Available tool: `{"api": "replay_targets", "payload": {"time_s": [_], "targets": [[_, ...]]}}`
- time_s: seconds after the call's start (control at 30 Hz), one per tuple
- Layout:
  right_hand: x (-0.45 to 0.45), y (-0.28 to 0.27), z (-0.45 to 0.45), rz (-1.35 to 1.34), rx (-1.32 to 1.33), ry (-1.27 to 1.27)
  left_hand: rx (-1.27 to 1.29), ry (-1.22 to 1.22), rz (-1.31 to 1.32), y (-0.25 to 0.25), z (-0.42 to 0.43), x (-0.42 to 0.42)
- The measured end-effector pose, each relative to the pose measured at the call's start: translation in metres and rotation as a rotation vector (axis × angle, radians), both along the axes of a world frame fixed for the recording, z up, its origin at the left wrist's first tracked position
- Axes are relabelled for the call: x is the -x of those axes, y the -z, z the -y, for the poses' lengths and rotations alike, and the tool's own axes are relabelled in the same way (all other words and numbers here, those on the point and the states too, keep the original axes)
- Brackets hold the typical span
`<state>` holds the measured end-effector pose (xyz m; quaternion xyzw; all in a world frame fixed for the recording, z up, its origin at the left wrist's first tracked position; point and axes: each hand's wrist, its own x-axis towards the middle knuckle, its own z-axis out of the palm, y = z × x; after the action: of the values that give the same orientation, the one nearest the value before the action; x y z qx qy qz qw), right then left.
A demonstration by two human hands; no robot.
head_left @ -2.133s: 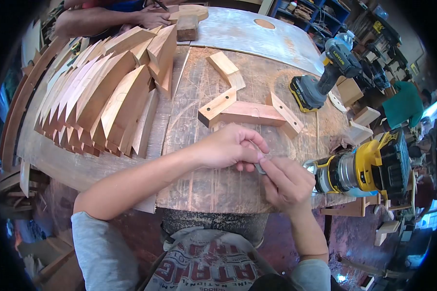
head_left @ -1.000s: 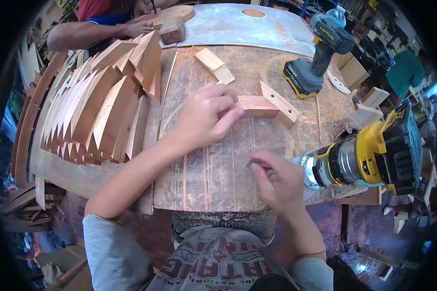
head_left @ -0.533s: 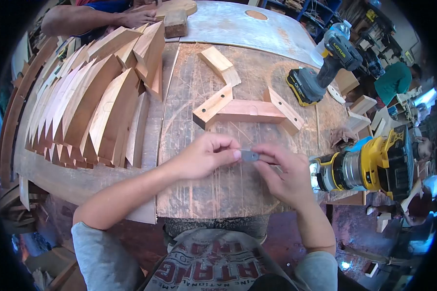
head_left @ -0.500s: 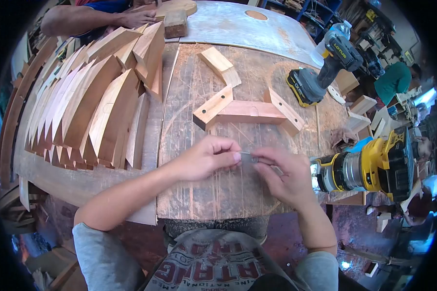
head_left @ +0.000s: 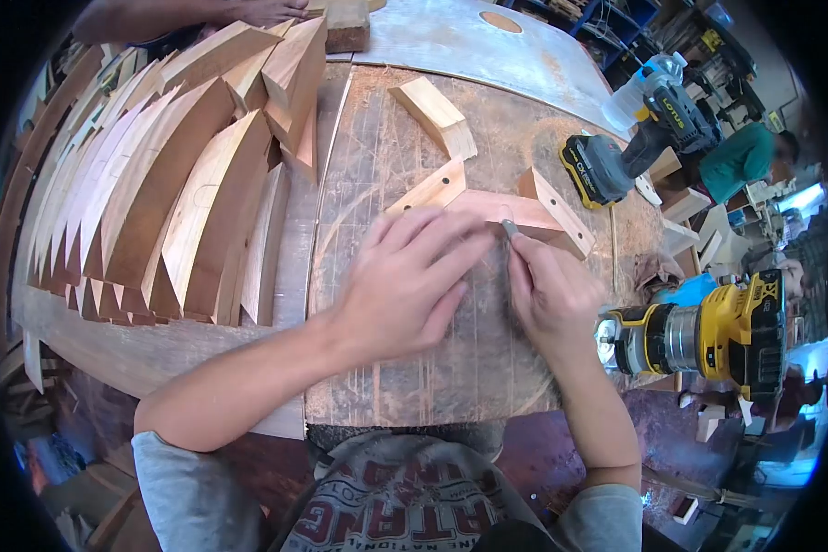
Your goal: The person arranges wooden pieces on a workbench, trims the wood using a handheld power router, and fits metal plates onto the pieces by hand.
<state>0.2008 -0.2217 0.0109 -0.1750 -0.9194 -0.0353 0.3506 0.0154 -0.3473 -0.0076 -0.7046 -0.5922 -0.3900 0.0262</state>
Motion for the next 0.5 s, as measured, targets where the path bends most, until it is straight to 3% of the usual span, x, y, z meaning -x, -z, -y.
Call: {"api": "replay_targets", "payload": {"time_s": [0.03,0.23,0.5], "targets": [[0.000,0.002,0.000,0.010,0.000,-0.001,-0.051,-0.063,-0.150,-0.001,-0.001,0.000],[0.001,0.013,-0.004,0.119,0.018,0.056,0.137,-0.051,-0.212,0.016,-0.002,0.003],[0.001,0.018,-0.015,0.008,0.087,-0.024,0.130,-0.044,-0.216,0.017,-0.004,0.000]]}}
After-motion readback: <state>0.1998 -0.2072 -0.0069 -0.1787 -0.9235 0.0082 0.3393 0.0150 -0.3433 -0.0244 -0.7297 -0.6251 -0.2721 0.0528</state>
